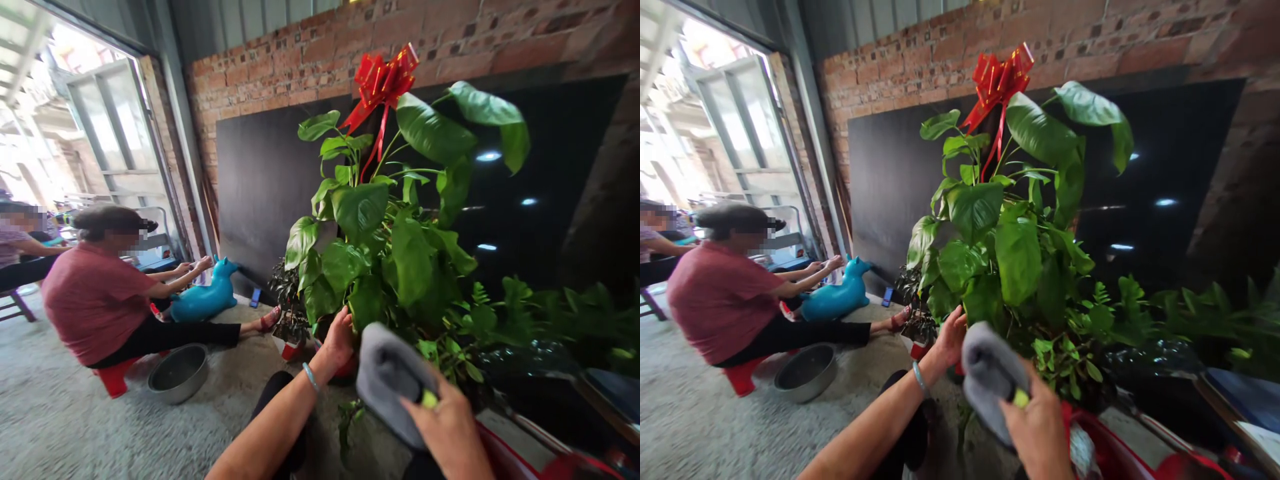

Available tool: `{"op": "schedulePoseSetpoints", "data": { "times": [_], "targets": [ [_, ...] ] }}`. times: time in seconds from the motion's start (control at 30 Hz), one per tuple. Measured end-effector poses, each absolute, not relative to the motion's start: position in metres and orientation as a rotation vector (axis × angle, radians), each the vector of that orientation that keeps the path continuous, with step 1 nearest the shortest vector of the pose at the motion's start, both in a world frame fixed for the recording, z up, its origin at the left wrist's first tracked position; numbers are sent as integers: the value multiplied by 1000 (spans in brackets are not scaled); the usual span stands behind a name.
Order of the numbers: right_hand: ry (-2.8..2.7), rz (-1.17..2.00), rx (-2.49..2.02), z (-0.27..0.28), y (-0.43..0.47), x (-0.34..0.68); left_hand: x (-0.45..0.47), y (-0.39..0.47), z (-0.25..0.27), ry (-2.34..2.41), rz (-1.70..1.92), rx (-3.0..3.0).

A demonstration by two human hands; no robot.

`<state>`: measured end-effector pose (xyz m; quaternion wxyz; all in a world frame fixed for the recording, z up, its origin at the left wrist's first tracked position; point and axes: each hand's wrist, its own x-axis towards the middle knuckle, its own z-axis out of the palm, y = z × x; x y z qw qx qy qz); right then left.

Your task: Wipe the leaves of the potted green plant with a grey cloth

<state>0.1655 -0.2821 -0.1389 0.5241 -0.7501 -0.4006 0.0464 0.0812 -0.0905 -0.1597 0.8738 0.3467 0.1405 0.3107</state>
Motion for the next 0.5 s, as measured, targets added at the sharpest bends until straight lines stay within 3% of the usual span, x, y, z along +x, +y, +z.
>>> {"op": "schedulePoseSetpoints", "data": {
  "times": [0.13, 0.27, 0.4, 0.5],
  "targets": [
    [-624, -307, -1940, -101, -257, 201, 92, -98, -158, 222, 602, 721],
    [-858, -65, -2054, -124, -237, 177, 93, -101, -165, 193, 576, 730],
    [-916, 200, -1945, -175, -278, 168, 77, -93, -181, 255, 609, 732],
    [-637, 45, -2023, -160, -304, 216, 68, -89, -188, 301, 638, 776]
  ]
}}
